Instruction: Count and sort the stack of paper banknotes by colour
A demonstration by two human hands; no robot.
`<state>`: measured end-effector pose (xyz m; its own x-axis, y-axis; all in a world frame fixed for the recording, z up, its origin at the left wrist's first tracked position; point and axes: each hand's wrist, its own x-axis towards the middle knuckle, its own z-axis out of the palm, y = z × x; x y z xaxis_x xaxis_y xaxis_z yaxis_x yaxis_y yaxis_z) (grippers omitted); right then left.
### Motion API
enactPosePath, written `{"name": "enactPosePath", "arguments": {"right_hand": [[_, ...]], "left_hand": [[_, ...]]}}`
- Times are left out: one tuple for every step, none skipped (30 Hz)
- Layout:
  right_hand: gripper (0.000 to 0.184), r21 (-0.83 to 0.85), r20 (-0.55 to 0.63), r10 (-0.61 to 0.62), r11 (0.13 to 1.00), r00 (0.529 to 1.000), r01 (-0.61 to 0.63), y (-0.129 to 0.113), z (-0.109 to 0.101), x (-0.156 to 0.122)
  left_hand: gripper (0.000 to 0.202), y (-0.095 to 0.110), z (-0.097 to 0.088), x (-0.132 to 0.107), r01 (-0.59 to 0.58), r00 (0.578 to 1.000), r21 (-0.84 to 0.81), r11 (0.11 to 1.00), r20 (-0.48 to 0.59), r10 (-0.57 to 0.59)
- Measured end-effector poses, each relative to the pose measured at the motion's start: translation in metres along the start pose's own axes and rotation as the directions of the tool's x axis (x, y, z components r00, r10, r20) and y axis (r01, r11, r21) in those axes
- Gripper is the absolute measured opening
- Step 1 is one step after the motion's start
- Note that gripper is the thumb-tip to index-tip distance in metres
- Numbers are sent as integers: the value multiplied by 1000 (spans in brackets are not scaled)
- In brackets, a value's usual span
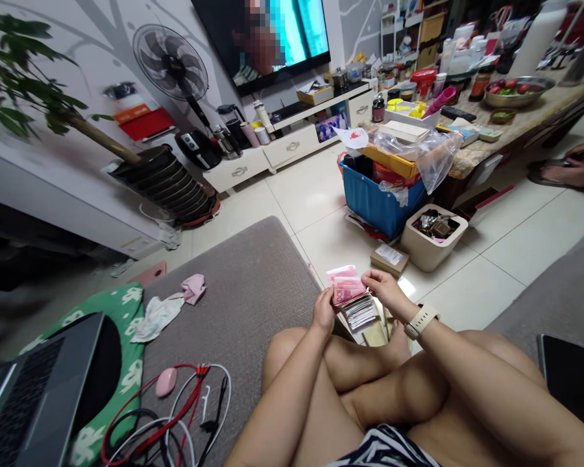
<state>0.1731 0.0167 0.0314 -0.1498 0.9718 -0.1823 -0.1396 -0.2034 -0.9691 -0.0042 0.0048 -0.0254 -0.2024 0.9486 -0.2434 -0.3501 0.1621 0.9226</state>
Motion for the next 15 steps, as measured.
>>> {"name": "enactPosePath", "arguments": {"right_hand": [[30, -2, 0, -1, 1000, 1000, 1, 0, 0, 0], [29, -1, -1, -2, 1000, 1000, 2, 0, 0, 0], [29, 0, -1, -2, 1000, 1000, 2, -1, 0, 0], [28, 2, -2, -3, 1000, 1000, 3, -1, 0, -1], [27, 4, -3, -3, 1000, 1000, 3, -1, 0, -1], [26, 5, -4, -4, 1000, 1000, 4, -1, 0, -1], [26, 6, -5, -6, 1000, 1000, 6, -1, 0, -1], [25, 7, -6, -8, 1000, 1000, 8, -1, 0, -1], [25, 8, -7, -10, 1000, 1000, 10, -1, 0, -1], [25, 8, -9, -11, 1000, 1000, 11, -1, 1, -1], [25, 8, -10, -13, 1000, 1000, 13, -1, 1, -1], [25, 8, -12, -13, 1000, 1000, 13, -1, 1, -1], [25, 7, -12, -13, 1000, 1000, 13, -1, 1, -1], [25, 5, -12, -12, 1000, 1000, 12, -1, 1, -1], [25, 4, -13, -11, 1000, 1000, 11, -2, 1, -1]], "left_hand": [[29, 0, 0, 0, 0, 1000, 0, 1000, 0, 0], [29, -1, -1, 1, -1, 1000, 0, 1000, 2, 1], [29, -1, -1, 1, -3, 1000, 1, 1000, 8, 3], [29, 0, -1, 0, -8, 1000, 2, 1000, 14, 8], [29, 0, -1, 0, -13, 1000, 4, 1000, 22, 13], [29, 1, -1, 0, -16, 1000, 6, 1000, 27, 15], [30, 1, -1, -1, -16, 999, 7, 1000, 28, 16], [30, 1, 0, -1, -13, 1000, 8, 1000, 28, 13], [30, 2, 0, -2, -9, 1000, 9, 1000, 26, 8], [30, 2, 0, -2, -4, 1000, 9, 1000, 24, 4], [30, 1, 0, -2, -2, 1000, 9, 1000, 22, 2], [30, 1, 0, -1, -2, 1000, 9, 1000, 19, 2], [30, 1, 0, -1, -3, 1000, 10, 1000, 16, 3], [29, 0, 0, -1, -5, 1000, 10, 1000, 12, 4], [28, 0, -1, 0, -6, 1000, 9, 1000, 7, 6]]}}
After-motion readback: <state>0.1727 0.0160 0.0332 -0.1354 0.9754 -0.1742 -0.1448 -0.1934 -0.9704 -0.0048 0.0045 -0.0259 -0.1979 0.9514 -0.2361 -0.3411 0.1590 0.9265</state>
